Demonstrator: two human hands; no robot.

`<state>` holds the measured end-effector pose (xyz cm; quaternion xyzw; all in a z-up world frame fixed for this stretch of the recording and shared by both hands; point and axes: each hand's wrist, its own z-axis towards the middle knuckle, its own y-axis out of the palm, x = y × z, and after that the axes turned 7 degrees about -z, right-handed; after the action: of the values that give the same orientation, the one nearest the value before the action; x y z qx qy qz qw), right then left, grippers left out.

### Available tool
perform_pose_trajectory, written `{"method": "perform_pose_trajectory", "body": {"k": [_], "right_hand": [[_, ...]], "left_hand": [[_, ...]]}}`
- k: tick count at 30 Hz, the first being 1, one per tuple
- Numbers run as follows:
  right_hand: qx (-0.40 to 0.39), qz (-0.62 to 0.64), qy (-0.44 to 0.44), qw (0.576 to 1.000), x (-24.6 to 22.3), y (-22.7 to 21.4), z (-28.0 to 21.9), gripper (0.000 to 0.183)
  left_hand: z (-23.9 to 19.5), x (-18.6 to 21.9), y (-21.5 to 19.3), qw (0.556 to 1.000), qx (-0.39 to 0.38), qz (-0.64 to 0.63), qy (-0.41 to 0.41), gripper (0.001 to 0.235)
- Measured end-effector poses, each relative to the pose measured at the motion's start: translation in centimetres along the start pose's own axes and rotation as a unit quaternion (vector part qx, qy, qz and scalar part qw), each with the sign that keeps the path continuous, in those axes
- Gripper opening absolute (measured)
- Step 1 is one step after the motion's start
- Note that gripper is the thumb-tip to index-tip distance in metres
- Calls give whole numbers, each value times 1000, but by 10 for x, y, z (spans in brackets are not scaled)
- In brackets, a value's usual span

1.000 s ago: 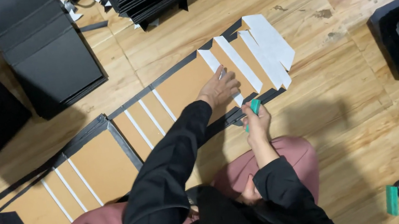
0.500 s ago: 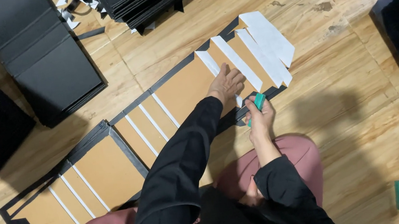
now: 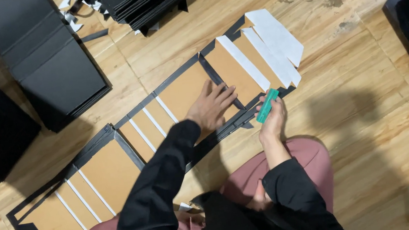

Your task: The person sits on the floor and assembles cardboard frames by applying a green adhesive tool to the edges of black and brown cardboard pieces. They press the pieces together, fold the cardboard, and stack the completed frames.

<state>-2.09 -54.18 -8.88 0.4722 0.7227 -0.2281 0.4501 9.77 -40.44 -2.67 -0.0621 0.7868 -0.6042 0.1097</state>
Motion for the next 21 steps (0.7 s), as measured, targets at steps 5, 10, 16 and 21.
{"method": "perform_pose_trajectory", "body": {"k": [5,10,16,21], "right_hand": [[3,-24,-38,999,39,-14,27,37],[-25,-88,-74,993,21,0,9,38],[-65,-247,-287,923,17,9,-6,31],[-105,-575,-431,687,44,0,4,30]], "left_hand": [[-20,12,47,988,103,-115,-27,76],[-21,15,78,966,201,-153,-58,71],[-20,14,99,934,305,-176,-58,57],[-17,15,114,922,344,-161,-76,50]]}}
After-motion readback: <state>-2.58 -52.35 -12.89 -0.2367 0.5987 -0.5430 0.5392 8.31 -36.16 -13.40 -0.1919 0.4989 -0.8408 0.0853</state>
